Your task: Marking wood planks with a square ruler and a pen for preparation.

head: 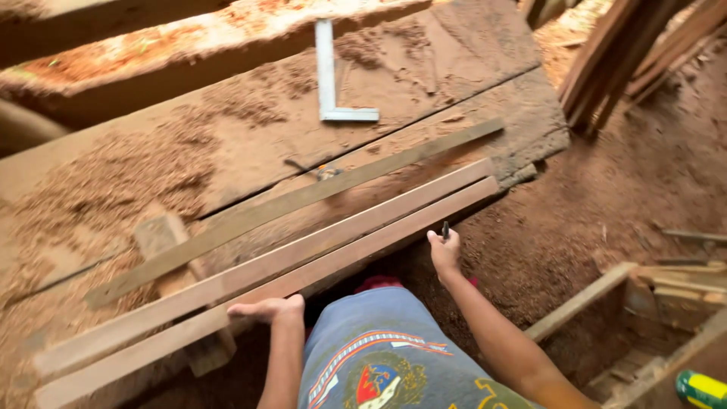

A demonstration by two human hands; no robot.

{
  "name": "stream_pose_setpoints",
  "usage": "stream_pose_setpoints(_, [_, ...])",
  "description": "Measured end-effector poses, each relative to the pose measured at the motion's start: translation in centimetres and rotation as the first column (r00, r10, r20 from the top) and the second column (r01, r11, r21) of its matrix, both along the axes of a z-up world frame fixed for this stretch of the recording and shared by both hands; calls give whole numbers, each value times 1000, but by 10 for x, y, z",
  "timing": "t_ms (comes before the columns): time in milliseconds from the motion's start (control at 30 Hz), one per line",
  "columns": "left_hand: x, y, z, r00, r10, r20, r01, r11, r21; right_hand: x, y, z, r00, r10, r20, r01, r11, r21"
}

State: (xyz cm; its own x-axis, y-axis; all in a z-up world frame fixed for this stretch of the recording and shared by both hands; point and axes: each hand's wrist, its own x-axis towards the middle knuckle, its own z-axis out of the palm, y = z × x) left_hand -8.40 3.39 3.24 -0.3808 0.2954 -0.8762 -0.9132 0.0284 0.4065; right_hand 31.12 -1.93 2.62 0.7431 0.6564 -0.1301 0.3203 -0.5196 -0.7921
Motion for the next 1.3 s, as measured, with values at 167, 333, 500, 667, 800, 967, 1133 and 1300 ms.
stream_pose_setpoints(167, [5, 3, -11, 996, -46, -75, 45, 999, -20, 12, 18, -2, 890, -209, -405, 131, 969, -210])
stream_pose_setpoints(333, [14, 4, -5, 998, -66, -13, 66, 997, 26, 29, 38, -15, 825, -222, -520, 131, 970, -206])
stream_pose_setpoints(500, [13, -3, 2, 987, -159, -21, 160, 979, 128, 31, 40, -9, 866, -172, -469, 66, 970, -234])
stream_pose_setpoints(667, [3, -24, -18, 966, -257, -10, 254, 948, 192, 56, 34, -1, 911, -171, -375, 98, 974, -205])
stream_pose_setpoints(800, [-20, -66, -19, 963, -179, -201, 153, 978, -139, 58, 44, 10, 963, -77, 258, 105, 990, -96])
stream_pose_setpoints(967, [-29, -111, 119, 650, -142, -747, 280, 958, 62, 35, 66, 35, 958, 260, 122, -277, 949, 151])
stream_pose_setpoints(1133, [-18, -73, 339, -60, -84, -995, 645, 758, -103, -32, 97, 36, 885, 464, -35, -451, 873, 185])
stream_pose_setpoints(1300, [-7, -100, 439, -744, 247, -621, 656, 449, -607, -97, 111, 74, 657, 752, 57, -746, 638, 190])
